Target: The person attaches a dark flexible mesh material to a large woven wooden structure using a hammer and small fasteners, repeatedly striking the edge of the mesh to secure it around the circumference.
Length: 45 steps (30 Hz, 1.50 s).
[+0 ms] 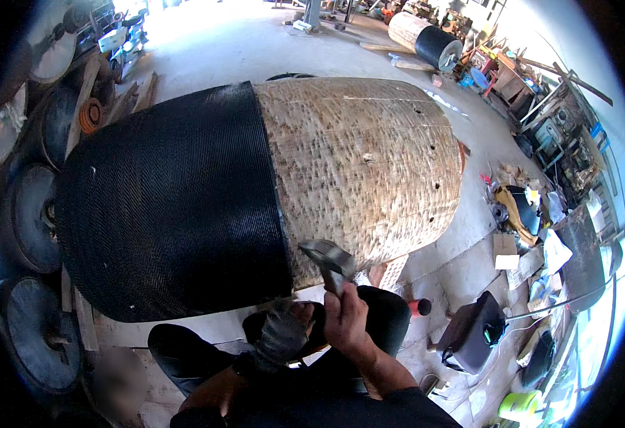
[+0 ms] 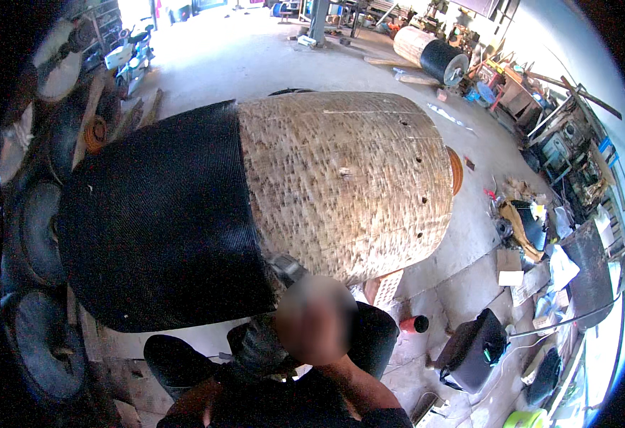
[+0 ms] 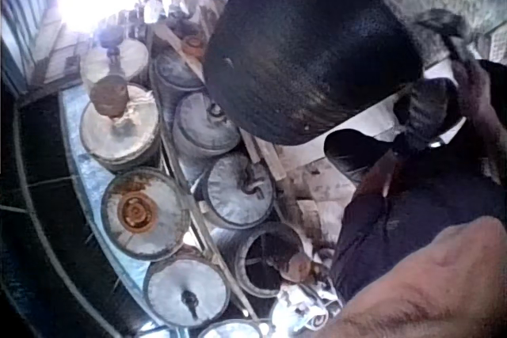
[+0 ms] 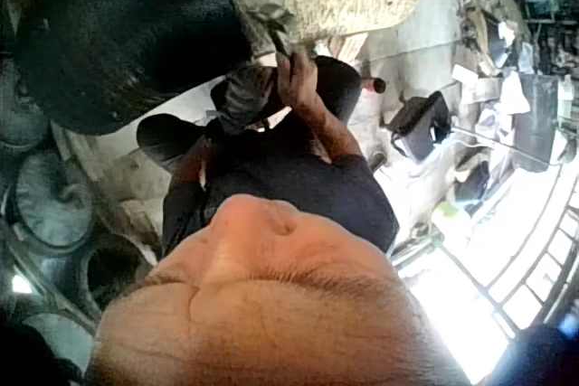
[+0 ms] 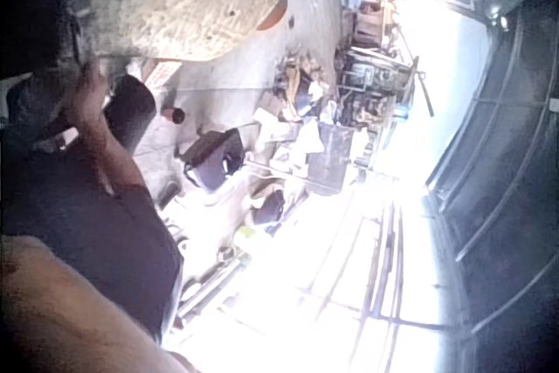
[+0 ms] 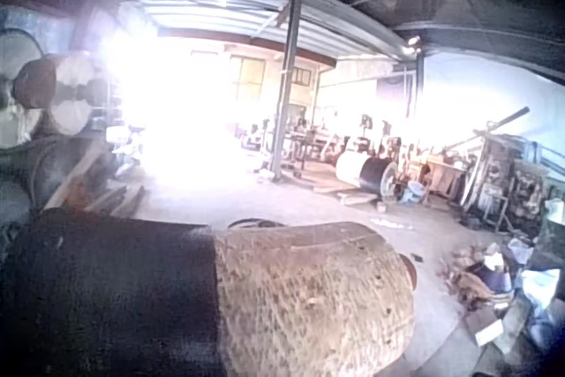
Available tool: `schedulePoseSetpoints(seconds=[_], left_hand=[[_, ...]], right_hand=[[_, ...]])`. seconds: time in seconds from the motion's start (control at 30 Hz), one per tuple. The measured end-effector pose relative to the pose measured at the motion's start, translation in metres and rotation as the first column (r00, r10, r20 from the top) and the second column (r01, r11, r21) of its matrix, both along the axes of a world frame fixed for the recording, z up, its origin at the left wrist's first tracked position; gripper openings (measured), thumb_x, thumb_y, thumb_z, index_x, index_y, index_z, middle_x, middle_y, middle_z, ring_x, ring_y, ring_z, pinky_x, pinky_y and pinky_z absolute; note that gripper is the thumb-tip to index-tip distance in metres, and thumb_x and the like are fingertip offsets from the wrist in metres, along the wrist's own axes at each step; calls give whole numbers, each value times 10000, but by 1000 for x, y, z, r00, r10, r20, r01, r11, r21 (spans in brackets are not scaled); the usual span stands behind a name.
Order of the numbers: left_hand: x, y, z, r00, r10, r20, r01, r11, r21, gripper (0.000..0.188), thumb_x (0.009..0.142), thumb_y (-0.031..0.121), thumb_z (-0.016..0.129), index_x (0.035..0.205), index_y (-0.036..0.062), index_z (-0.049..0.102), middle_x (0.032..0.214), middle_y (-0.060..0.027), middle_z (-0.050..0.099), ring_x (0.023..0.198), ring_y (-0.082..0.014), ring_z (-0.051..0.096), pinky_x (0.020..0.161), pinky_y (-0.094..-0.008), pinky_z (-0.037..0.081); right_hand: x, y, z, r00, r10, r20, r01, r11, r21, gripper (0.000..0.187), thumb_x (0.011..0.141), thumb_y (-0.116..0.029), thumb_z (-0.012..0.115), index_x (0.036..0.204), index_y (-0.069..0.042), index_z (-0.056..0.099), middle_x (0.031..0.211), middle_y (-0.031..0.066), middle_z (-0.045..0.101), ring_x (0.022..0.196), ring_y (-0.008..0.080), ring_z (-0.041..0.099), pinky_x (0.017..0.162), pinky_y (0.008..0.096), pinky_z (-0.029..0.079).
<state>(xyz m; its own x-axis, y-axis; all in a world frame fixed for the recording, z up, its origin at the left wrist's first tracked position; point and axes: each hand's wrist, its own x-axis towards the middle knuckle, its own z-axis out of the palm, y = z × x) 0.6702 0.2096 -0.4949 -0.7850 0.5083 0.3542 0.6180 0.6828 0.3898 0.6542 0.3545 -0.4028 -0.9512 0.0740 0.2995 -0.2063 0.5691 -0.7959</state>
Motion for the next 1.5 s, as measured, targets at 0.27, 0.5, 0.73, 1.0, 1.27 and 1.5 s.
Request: schedulePoseSetpoints(seconds=[0.27, 0.5, 0.73, 1.0, 1.27, 1.5], left_hand=[[24, 20, -67, 997, -82, -6, 79, 979, -188, 197, 813, 237, 585, 850, 60, 662, 852, -119, 607, 873, -300, 566, 795, -478, 441], [20, 18, -49, 977, -197, 77, 208, 965, -158, 189, 846, 217, 565, 857, 57, 666, 906, -130, 639, 899, -308, 589, 802, -472, 463], [-11, -13, 15, 961, 112, 254, -133, 989, 68, 191, 893, 170, 566, 1040, 62, 621, 967, -135, 648, 917, -303, 612, 777, -477, 487], [-105, -76, 75, 740, 381, -555, -283, 924, 257, 410, 764, 12, 640, 1167, 49, 578, 1077, -129, 539, 945, -321, 565, 802, -475, 475], [-101, -70, 73, 748, 349, -564, -270, 937, 220, 491, 744, 16, 661, 1220, 79, 561, 1083, -119, 539, 934, -307, 570, 814, -474, 478], [-104, -71, 64, 750, 369, -548, -278, 929, 245, 465, 758, 33, 670, 1208, 82, 566, 1083, -116, 548, 904, -305, 580, 781, -473, 488]], right_hand=[[-8, 4, -5, 976, -60, 208, 18, 980, 199, 122, 896, -60, 533, 983, 16, 494, 684, 247, 568, 689, 482, 588, 571, 441, 477], [-7, 6, 6, 976, 41, -212, -2, 983, 183, 129, 891, -58, 536, 994, 14, 508, 655, 196, 564, 626, 429, 598, 576, 398, 489], [-2, 4, -3, 983, 61, -171, -57, 998, 27, 116, 930, -100, 510, 985, 1, 521, 732, 190, 572, 629, 308, 592, 581, 382, 479], [-12, 10, -7, 1000, -9, -2, 9, 937, 350, 192, 915, -185, 585, 914, -40, 457, 640, 246, 554, 631, 482, 570, 500, 492, 441], [-6, 18, -13, 952, 96, -291, 56, 879, 474, 191, 915, -148, 527, 975, 24, 469, 692, 202, 572, 606, 384, 610, 505, 433, 451], [11, 9, -11, 985, 16, -173, -34, 994, -105, 168, 938, -146, 505, 1015, 3, 511, 665, 136, 534, 544, 193, 513, 500, 307, 424]])
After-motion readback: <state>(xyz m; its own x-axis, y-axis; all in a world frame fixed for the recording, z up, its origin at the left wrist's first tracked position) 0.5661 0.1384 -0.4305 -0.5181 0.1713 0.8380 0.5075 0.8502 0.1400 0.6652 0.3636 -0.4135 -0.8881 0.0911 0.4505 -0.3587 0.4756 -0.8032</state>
